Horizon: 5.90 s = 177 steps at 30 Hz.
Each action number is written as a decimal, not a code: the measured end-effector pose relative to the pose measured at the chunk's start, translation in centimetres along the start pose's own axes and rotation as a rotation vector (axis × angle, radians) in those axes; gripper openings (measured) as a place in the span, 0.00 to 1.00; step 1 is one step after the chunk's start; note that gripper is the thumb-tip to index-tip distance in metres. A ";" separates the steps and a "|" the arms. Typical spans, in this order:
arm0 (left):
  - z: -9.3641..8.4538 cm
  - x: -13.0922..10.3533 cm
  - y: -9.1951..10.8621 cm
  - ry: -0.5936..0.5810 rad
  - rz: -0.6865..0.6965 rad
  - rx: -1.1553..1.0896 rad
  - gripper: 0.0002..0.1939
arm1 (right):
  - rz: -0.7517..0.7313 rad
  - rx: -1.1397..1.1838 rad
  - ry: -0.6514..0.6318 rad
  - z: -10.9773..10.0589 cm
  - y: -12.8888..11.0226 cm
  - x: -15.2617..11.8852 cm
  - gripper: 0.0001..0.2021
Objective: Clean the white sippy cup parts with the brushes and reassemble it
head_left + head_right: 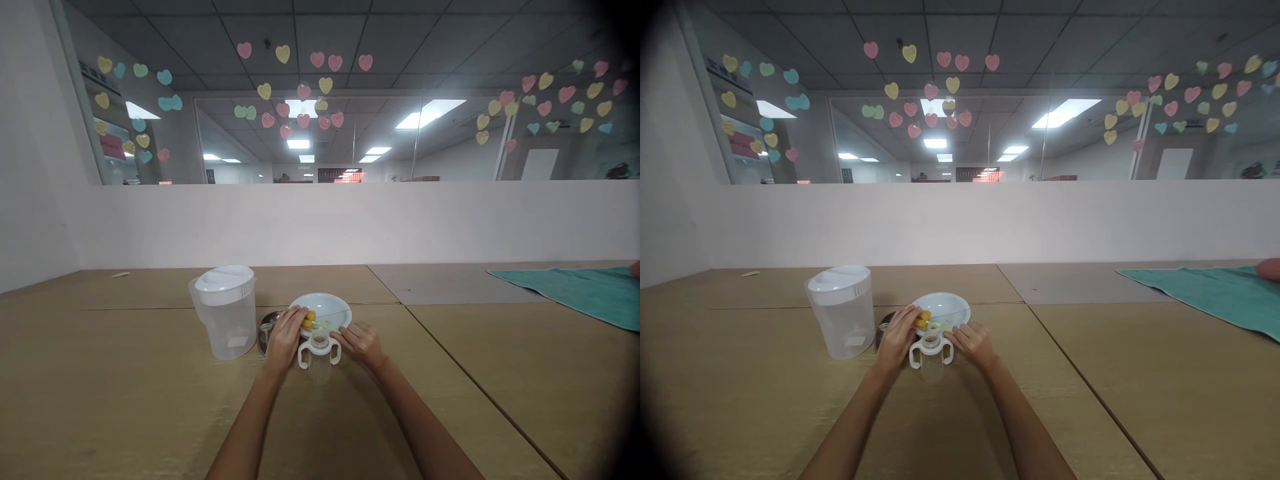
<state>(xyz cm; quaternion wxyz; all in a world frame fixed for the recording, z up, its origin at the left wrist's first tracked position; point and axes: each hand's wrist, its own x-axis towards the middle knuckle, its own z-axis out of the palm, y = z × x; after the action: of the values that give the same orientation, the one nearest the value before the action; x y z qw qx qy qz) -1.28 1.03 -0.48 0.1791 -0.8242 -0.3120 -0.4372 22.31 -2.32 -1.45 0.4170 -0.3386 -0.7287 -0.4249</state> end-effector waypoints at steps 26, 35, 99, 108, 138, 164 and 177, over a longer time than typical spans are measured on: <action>0.4 -0.4 -0.3 0.070 0.014 0.074 0.23 | 0.003 0.059 0.064 0.1 -0.3 0.7 0.15; 0.4 -0.8 -1.7 0.065 -0.422 0.203 0.19 | 0.188 0.037 0.014 0.8 0.4 -0.1 0.17; 0.7 4.3 -3.3 -0.332 -0.515 0.088 0.21 | 0.845 -0.060 -0.300 0.3 3.2 -1.3 0.39; 6.7 8.0 1.2 -0.731 -0.324 -0.213 0.12 | 0.876 -0.098 -0.286 0.3 3.2 -1.5 0.38; 3.9 2.2 0.0 -0.218 -0.368 -0.489 0.08 | 1.155 0.669 -0.320 2.5 1.3 -1.0 0.17; 1.2 0.4 0.4 -0.092 -0.576 0.083 0.10 | 1.367 0.581 -0.034 2.2 1.7 -1.1 0.22; 1.5 0.1 -0.2 0.034 -0.575 -0.040 0.08 | 1.607 1.044 0.083 1.8 1.3 -0.1 0.24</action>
<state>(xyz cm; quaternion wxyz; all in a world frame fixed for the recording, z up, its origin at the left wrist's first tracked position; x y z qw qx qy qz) -0.44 2.05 -1.19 0.0369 -0.6979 -0.5211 -0.4899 22.86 -0.13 -1.61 0.7074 -0.4936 -0.3607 0.3547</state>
